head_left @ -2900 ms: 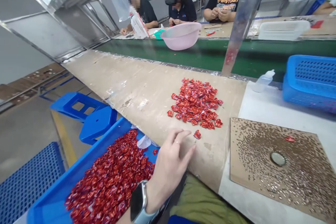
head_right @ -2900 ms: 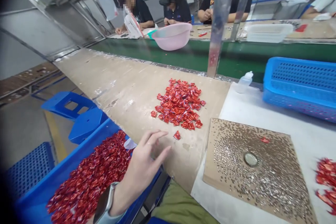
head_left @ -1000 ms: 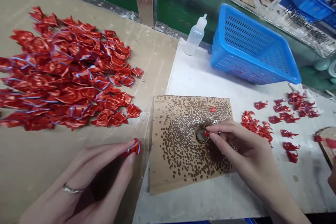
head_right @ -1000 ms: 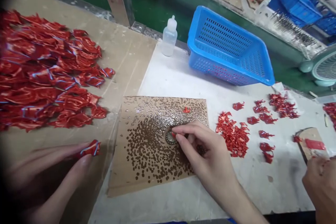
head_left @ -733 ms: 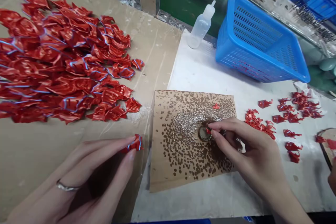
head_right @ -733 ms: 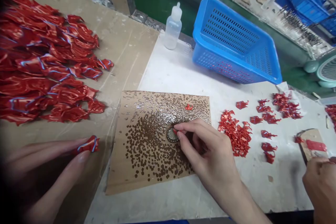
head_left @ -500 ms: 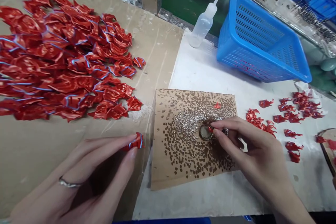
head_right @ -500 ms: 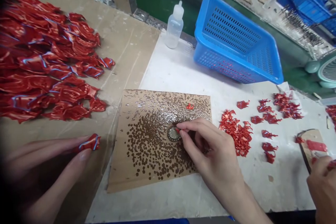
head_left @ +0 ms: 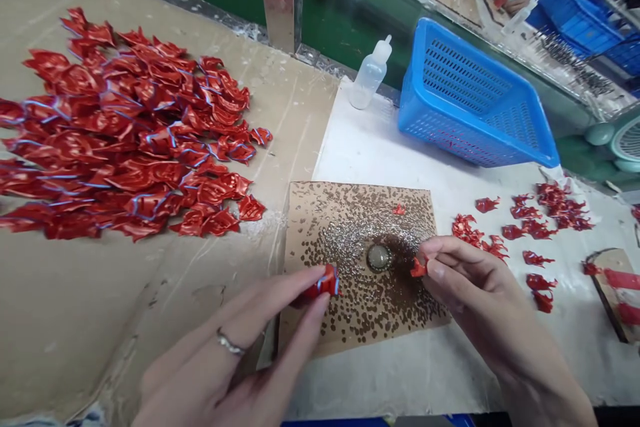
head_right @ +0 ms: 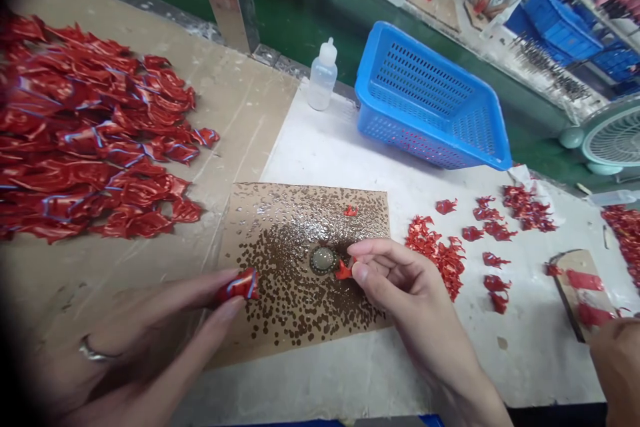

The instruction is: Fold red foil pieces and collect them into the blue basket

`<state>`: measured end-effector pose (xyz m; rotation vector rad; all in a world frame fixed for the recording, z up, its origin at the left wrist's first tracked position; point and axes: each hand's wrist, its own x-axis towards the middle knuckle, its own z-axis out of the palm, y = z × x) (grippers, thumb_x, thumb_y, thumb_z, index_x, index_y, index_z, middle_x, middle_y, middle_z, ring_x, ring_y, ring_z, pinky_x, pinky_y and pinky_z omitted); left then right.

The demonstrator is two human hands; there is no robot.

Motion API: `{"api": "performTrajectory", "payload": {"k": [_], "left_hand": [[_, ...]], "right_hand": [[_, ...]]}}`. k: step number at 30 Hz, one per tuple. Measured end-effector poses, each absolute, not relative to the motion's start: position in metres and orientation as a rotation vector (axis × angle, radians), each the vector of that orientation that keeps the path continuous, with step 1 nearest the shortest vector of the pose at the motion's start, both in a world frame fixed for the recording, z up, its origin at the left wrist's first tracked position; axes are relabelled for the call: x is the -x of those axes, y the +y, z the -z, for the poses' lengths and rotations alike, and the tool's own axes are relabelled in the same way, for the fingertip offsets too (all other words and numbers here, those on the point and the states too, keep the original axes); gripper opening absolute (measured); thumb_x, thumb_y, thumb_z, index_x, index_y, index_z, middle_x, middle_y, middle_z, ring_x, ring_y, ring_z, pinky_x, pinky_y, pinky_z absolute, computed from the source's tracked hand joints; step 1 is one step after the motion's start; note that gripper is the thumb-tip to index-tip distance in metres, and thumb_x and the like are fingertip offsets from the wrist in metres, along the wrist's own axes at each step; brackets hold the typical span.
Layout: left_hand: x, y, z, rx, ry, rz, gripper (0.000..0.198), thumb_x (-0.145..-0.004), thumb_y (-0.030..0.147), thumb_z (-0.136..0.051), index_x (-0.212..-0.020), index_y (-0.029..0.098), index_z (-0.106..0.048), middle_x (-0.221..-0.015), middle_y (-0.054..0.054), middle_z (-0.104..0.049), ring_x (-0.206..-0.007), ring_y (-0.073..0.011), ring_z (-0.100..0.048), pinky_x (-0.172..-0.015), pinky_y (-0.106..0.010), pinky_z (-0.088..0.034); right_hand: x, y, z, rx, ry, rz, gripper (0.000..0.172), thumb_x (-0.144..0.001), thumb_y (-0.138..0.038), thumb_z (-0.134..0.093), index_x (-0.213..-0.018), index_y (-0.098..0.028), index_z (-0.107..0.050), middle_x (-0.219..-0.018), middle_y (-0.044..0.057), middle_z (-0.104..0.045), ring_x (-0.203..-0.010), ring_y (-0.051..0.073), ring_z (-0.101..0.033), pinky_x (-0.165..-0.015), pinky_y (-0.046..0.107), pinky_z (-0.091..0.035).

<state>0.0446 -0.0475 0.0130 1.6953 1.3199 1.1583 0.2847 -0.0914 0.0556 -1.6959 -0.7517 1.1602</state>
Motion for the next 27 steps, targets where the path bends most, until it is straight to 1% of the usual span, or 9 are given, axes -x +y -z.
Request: {"api": "performTrajectory", "payload": {"k": [4, 7, 11, 13, 16, 18, 22, 25, 27], "left_hand": [[-0.056, -0.053, -0.016, -1.799, 1.291, -1.138, 0.020, -0.092, 0.033, -0.079, -0.112, 0.037, -0.077, -0.100, 0.012, -0.084, -0.079, -0.0090, -0.081, -0.080, -0.014, -0.066], [-0.059, -0.054, -0.015, -1.773, 1.316, -1.119, 0.014, -0.094, 0.034, -0.076, -0.107, 0.037, -0.077, -0.095, 0.014, -0.083, -0.074, -0.0063, -0.079, -0.080, -0.011, -0.065], [-0.059, -0.054, -0.014, -1.745, 1.342, -1.132, 0.014, -0.094, 0.033, -0.076, -0.107, 0.036, -0.076, -0.096, 0.013, -0.083, -0.077, -0.0064, -0.079, -0.082, -0.011, -0.064], [-0.058, -0.055, -0.015, -1.723, 1.363, -1.126, 0.015, -0.093, 0.032, -0.077, -0.108, 0.035, -0.076, -0.096, 0.012, -0.083, -0.078, -0.0070, -0.079, -0.083, -0.012, -0.065], [-0.057, -0.055, -0.018, -1.715, 1.369, -1.134, 0.016, -0.092, 0.031, -0.078, -0.108, 0.034, -0.075, -0.096, 0.012, -0.083, -0.079, -0.0064, -0.079, -0.084, -0.011, -0.064], [-0.056, -0.054, -0.018, -1.734, 1.357, -1.132, 0.016, -0.093, 0.027, -0.077, -0.107, 0.033, -0.075, -0.095, 0.013, -0.082, -0.078, -0.0046, -0.079, -0.085, -0.008, -0.062], [-0.055, -0.054, -0.018, -1.728, 1.354, -1.103, 0.020, -0.093, 0.023, -0.075, -0.110, 0.033, -0.074, -0.098, 0.014, -0.082, -0.082, -0.0029, -0.079, -0.087, -0.005, -0.060], [-0.055, -0.053, -0.018, -1.713, 1.339, -1.069, 0.022, -0.094, 0.022, -0.074, -0.112, 0.033, -0.073, -0.100, 0.013, -0.082, -0.086, -0.0038, -0.080, -0.087, -0.007, -0.061], [-0.057, -0.053, -0.019, -1.729, 1.320, -1.074, 0.021, -0.094, 0.021, -0.074, -0.111, 0.032, -0.073, -0.100, 0.013, -0.082, -0.085, -0.0026, -0.079, -0.088, -0.005, -0.059]], "right_hand": [[-0.281, -0.092, -0.057, 1.641, -0.817, -1.153, 0.009, -0.091, -0.040, -0.084, -0.093, -0.032, -0.080, -0.076, 0.000, -0.067, -0.066, 0.013, -0.053, -0.057, 0.019, -0.043], [-0.275, -0.091, -0.055, 1.699, -0.969, -0.966, 0.005, -0.095, -0.032, -0.078, -0.093, -0.029, -0.075, -0.075, -0.002, -0.065, -0.064, 0.013, -0.054, -0.056, 0.021, -0.044], [-0.266, -0.089, -0.050, 1.828, -1.266, -0.615, 0.007, -0.095, -0.022, -0.071, -0.091, -0.027, -0.067, -0.074, -0.004, -0.063, -0.056, 0.011, -0.048, -0.052, 0.023, -0.041], [-0.263, -0.087, -0.048, 1.855, -1.392, -0.513, 0.008, -0.096, -0.020, -0.067, -0.092, -0.026, -0.065, -0.076, -0.004, -0.064, -0.054, 0.010, -0.046, -0.051, 0.024, -0.039], [-0.262, -0.083, -0.044, 1.867, -1.521, -0.440, 0.008, -0.097, -0.019, -0.065, -0.092, -0.025, -0.064, -0.070, -0.006, -0.058, -0.051, 0.010, -0.044, -0.047, 0.023, -0.038], [-0.262, -0.081, -0.042, 1.865, -1.567, -0.416, 0.008, -0.097, -0.018, -0.064, -0.092, -0.025, -0.063, -0.068, -0.006, -0.057, -0.050, 0.010, -0.045, -0.046, 0.022, -0.038], [-0.261, -0.080, -0.043, 1.869, -1.531, -0.440, 0.008, -0.096, -0.018, -0.064, -0.092, -0.025, -0.064, -0.079, -0.004, -0.066, -0.052, 0.009, -0.046, -0.048, 0.022, -0.039], [-0.261, -0.081, -0.048, 1.842, -1.358, -0.563, 0.008, -0.095, -0.021, -0.069, -0.091, -0.026, -0.065, -0.081, -0.003, -0.069, -0.053, 0.009, -0.046, -0.049, 0.023, -0.038], [-0.263, -0.081, -0.052, 1.795, -1.213, -0.717, 0.009, -0.094, -0.025, -0.073, -0.089, -0.027, -0.065, -0.083, -0.002, -0.070, -0.057, 0.010, -0.050, -0.049, 0.022, -0.039]]}}
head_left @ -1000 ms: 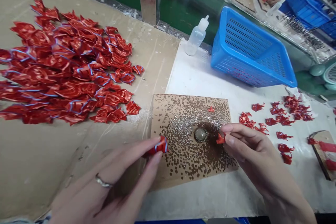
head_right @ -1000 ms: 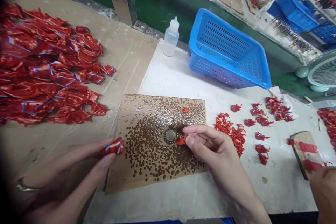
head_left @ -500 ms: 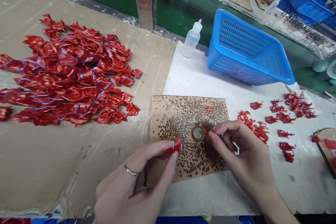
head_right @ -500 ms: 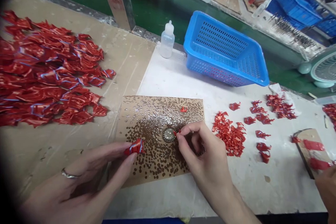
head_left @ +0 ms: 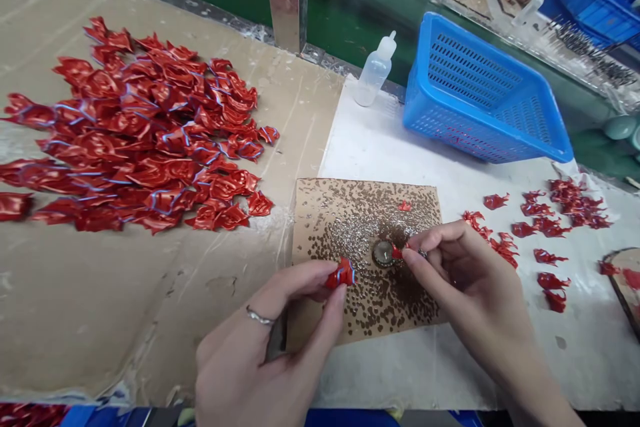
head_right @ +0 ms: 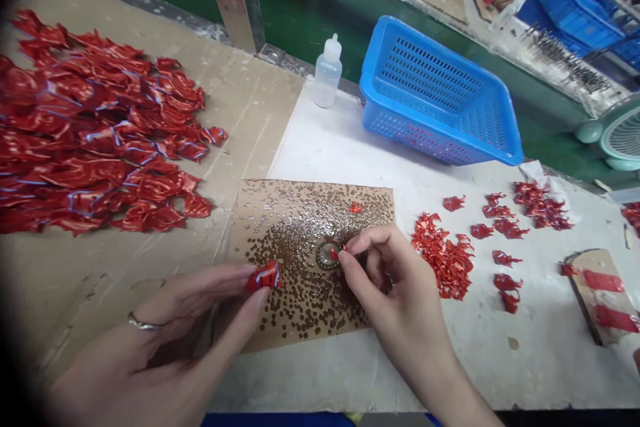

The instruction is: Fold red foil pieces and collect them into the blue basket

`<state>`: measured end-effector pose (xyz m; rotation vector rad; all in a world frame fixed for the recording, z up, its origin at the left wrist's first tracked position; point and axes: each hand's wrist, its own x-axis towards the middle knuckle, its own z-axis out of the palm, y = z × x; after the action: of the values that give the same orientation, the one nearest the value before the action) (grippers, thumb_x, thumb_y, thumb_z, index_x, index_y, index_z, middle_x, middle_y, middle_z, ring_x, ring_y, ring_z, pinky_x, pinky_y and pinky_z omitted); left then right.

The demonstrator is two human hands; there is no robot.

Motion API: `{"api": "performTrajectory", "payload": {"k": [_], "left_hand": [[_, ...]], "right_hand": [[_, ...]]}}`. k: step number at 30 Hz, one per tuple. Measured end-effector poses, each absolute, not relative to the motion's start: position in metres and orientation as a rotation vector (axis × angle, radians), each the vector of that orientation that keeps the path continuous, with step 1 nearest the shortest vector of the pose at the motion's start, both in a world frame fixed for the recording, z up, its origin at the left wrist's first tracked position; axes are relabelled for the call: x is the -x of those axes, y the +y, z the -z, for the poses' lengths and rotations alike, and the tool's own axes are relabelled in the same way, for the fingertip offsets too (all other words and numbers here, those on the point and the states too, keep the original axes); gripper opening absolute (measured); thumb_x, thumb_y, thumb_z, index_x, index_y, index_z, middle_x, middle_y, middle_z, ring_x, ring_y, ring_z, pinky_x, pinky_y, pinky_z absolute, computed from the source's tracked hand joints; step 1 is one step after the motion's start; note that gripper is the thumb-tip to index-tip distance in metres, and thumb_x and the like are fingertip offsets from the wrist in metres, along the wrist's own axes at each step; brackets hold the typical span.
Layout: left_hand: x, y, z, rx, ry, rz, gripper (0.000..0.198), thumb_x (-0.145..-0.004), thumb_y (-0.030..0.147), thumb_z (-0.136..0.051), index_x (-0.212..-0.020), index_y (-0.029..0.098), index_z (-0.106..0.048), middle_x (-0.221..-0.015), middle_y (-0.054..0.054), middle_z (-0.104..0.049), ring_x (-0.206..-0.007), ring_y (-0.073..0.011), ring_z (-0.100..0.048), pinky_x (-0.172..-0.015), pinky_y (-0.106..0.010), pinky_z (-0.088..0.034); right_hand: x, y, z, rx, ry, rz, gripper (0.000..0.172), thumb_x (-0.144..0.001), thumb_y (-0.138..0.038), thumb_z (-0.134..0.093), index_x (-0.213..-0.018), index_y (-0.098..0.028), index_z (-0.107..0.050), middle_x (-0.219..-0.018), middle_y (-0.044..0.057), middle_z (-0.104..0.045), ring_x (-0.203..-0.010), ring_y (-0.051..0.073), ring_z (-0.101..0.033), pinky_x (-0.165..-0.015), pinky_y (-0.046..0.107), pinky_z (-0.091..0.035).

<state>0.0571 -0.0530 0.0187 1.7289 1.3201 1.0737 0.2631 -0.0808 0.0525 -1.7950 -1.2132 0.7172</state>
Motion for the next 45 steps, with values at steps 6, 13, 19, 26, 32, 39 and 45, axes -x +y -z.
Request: {"api": "performTrajectory", "payload": {"k": [6, 13, 19, 26, 32, 39, 45], "left_hand": [[-0.071, -0.055, -0.021, -1.788, 1.253, -1.162, 0.018, -0.093, 0.016, -0.074, -0.107, 0.028, -0.070, -0.092, 0.015, -0.078, -0.077, 0.0035, -0.074, -0.091, 0.003, -0.050], [-0.082, -0.058, -0.018, -1.769, 1.126, -1.116, 0.018, -0.093, 0.012, -0.070, -0.099, 0.027, -0.062, -0.082, 0.014, -0.073, -0.069, 0.0012, -0.072, -0.079, -0.001, -0.055], [-0.084, -0.061, -0.019, -1.758, 1.165, -1.079, 0.018, -0.093, 0.015, -0.071, -0.096, 0.028, -0.060, -0.081, 0.014, -0.073, -0.067, -0.0010, -0.073, -0.076, -0.005, -0.057], [-0.082, -0.064, -0.021, -1.767, 1.217, -1.070, 0.017, -0.093, 0.018, -0.074, -0.095, 0.028, -0.061, -0.083, 0.015, -0.076, -0.069, -0.0014, -0.075, -0.077, -0.004, -0.057], [-0.084, -0.065, -0.020, -1.781, 1.104, -1.183, 0.020, -0.092, 0.008, -0.072, -0.092, 0.024, -0.060, -0.083, 0.009, -0.076, -0.071, -0.0033, -0.075, -0.079, -0.006, -0.059], [-0.089, -0.065, -0.028, -1.864, 1.035, -1.202, 0.028, -0.090, 0.002, -0.071, -0.086, 0.024, -0.055, -0.081, 0.010, -0.072, -0.068, -0.0031, -0.073, -0.072, -0.009, -0.061], [-0.084, -0.053, -0.028, -2.080, 0.951, -1.096, 0.016, -0.098, 0.010, -0.067, -0.108, 0.022, -0.062, -0.091, 0.004, -0.080, -0.074, -0.0065, -0.078, -0.082, -0.011, -0.062]], "right_hand": [[-0.270, -0.085, -0.059, 1.609, -0.924, -1.116, 0.017, -0.096, -0.029, -0.079, -0.088, -0.027, -0.064, -0.086, -0.004, -0.072, -0.070, 0.009, -0.057, -0.062, 0.014, -0.048], [-0.256, -0.094, -0.066, 1.544, -0.889, -1.067, 0.019, -0.094, -0.023, -0.080, -0.086, -0.027, -0.063, -0.085, -0.005, -0.073, -0.078, 0.008, -0.068, -0.071, 0.009, -0.057], [-0.239, -0.093, -0.065, 1.527, -0.909, -0.981, 0.018, -0.094, -0.020, -0.079, -0.087, -0.027, -0.064, -0.087, -0.003, -0.075, -0.093, 0.012, -0.077, -0.081, 0.015, -0.063], [-0.233, -0.092, -0.062, 1.530, -0.880, -0.979, 0.019, -0.094, -0.025, -0.081, -0.087, -0.026, -0.063, -0.087, -0.001, -0.076, -0.080, 0.013, -0.076, -0.071, 0.017, -0.065], [-0.230, -0.098, -0.059, 1.562, -0.885, -0.968, 0.014, -0.097, -0.021, -0.077, -0.090, -0.028, -0.066, -0.093, -0.003, -0.076, -0.088, 0.011, -0.077, -0.078, 0.014, -0.064], [-0.233, -0.100, -0.061, 1.595, -0.871, -1.001, 0.022, -0.096, -0.029, -0.080, -0.084, -0.026, -0.062, -0.079, -0.002, -0.070, -0.074, 0.014, -0.072, -0.062, 0.019, -0.061], [-0.238, -0.101, -0.057, 1.522, -0.830, -0.982, 0.025, -0.093, -0.036, -0.085, -0.090, -0.029, -0.061, -0.079, -0.002, -0.071, -0.064, 0.017, -0.070, -0.055, 0.024, -0.057]]}}
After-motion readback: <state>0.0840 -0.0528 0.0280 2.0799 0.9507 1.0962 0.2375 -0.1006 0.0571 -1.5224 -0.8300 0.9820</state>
